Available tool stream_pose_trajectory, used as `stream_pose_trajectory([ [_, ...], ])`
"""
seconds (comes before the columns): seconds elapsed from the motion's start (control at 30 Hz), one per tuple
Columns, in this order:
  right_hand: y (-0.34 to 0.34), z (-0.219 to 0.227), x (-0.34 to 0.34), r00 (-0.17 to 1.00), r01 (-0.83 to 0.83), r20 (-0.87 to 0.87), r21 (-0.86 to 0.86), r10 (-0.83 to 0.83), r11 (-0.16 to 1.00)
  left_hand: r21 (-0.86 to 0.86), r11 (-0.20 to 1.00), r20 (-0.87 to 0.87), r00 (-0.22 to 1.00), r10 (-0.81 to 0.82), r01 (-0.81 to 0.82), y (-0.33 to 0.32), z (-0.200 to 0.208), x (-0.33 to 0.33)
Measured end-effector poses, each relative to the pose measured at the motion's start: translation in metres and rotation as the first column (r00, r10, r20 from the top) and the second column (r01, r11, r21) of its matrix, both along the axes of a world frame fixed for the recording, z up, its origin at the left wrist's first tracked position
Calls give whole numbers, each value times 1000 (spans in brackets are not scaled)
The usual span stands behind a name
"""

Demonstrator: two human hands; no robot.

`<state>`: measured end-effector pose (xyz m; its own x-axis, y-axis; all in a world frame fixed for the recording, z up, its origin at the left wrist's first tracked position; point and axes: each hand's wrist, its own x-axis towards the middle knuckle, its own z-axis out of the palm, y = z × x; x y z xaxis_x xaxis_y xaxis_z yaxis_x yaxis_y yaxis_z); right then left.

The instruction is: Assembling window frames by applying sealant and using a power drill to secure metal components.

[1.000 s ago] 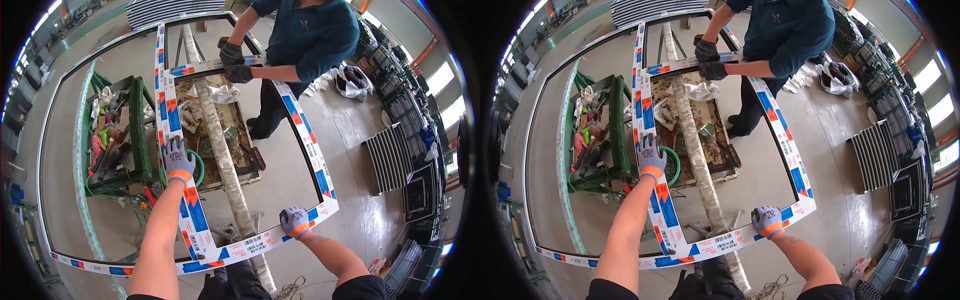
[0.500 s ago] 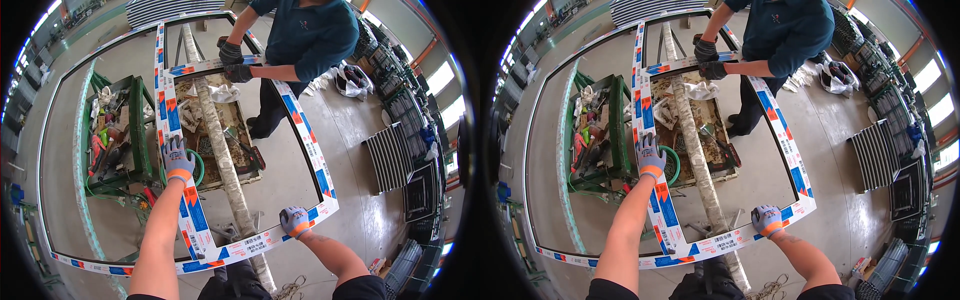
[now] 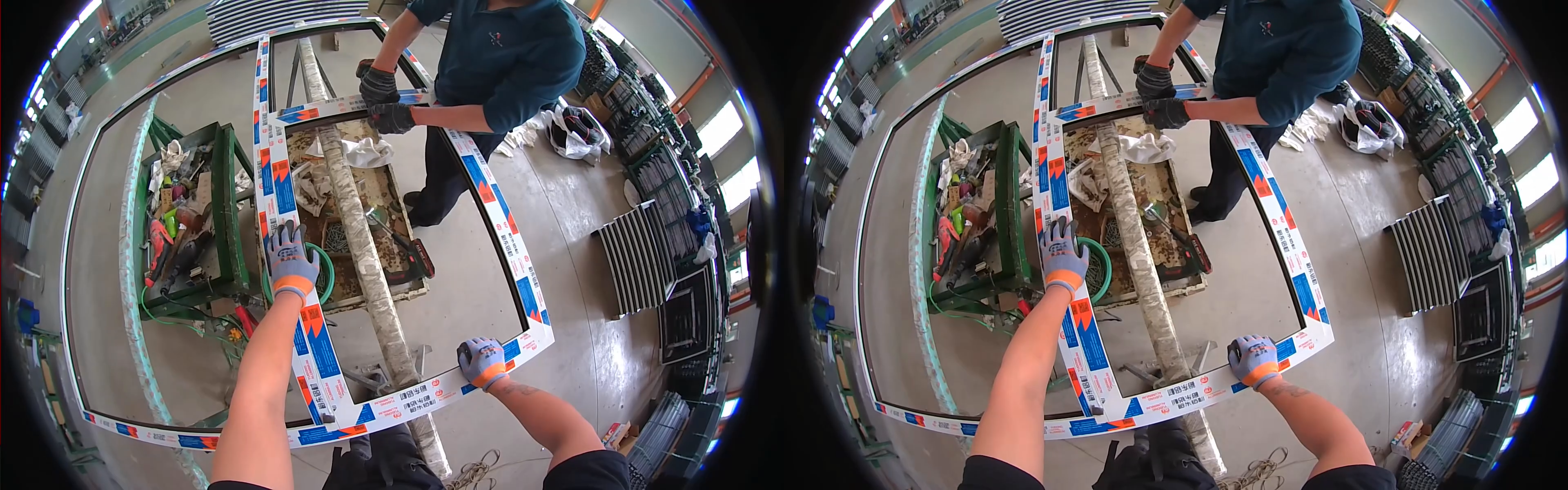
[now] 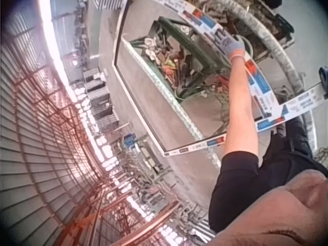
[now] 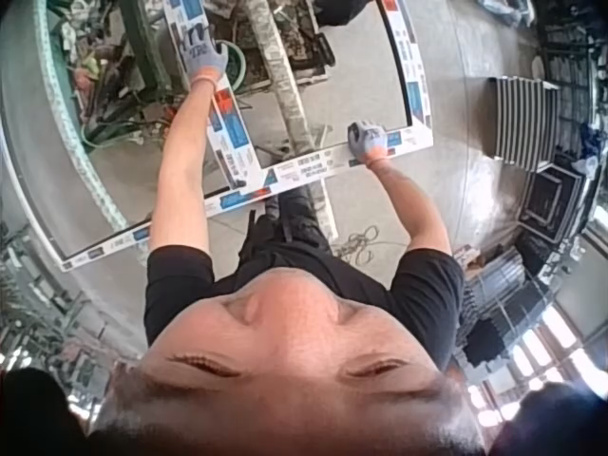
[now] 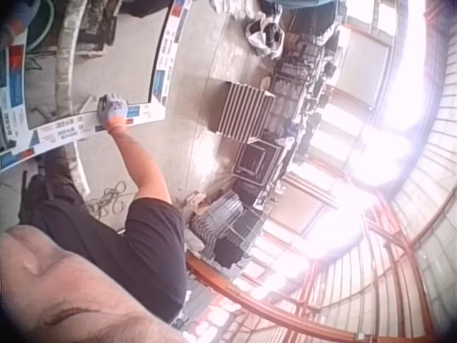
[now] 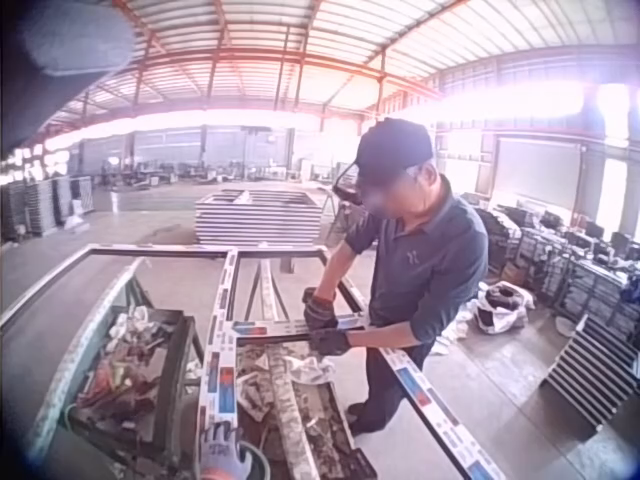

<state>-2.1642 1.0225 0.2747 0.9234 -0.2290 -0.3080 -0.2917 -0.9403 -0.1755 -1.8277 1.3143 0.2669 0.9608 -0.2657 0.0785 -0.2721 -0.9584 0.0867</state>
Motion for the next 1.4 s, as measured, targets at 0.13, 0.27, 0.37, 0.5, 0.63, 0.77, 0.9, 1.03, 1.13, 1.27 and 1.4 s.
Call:
stream_pose_trajectory([
  [0.13,0,-1,-1,1000,-3,4,1,3,1000,-9,1000,6,1000,-1,1,0,-1,0],
  [0.27,-1,-3,-2,1000,-3,18,5,3,1000,-9,1000,3,1000,-12,12,0,0,0],
  [0.37,-1,-3,-2,1000,-3,18,11,3,1000,-10,1000,4,1000,-9,9,0,0,0],
  [0.5,-1,-2,-2,999,-7,32,8,7,1000,14,1000,-12,1000,11,-10,-1,0,1],
  [0.63,-1,-2,-2,999,-3,36,5,3,1000,46,998,-47,998,46,-43,-3,2,0],
  [0.77,-2,-3,-3,999,2,33,13,-2,1000,50,998,-45,998,34,-32,-3,2,1],
  [0.9,-2,-5,-3,999,-2,33,6,2,1000,22,999,-30,999,26,-26,-1,0,0],
  [1.03,-3,-6,-4,1000,0,-9,0,0,1000,1,1000,-4,1000,9,-9,-1,1,0],
  [1.13,-3,-6,-4,1000,5,-9,4,-5,1000,-1,1000,-17,1000,19,-19,-2,2,0],
  [1.27,-3,-6,-4,1000,-1,-9,-1,1,1000,39,999,-45,999,30,-28,-2,4,1],
  [1.4,-4,-8,-4,1000,3,-10,1,-3,1000,15,1000,-13,1000,17,-17,-1,-1,1],
])
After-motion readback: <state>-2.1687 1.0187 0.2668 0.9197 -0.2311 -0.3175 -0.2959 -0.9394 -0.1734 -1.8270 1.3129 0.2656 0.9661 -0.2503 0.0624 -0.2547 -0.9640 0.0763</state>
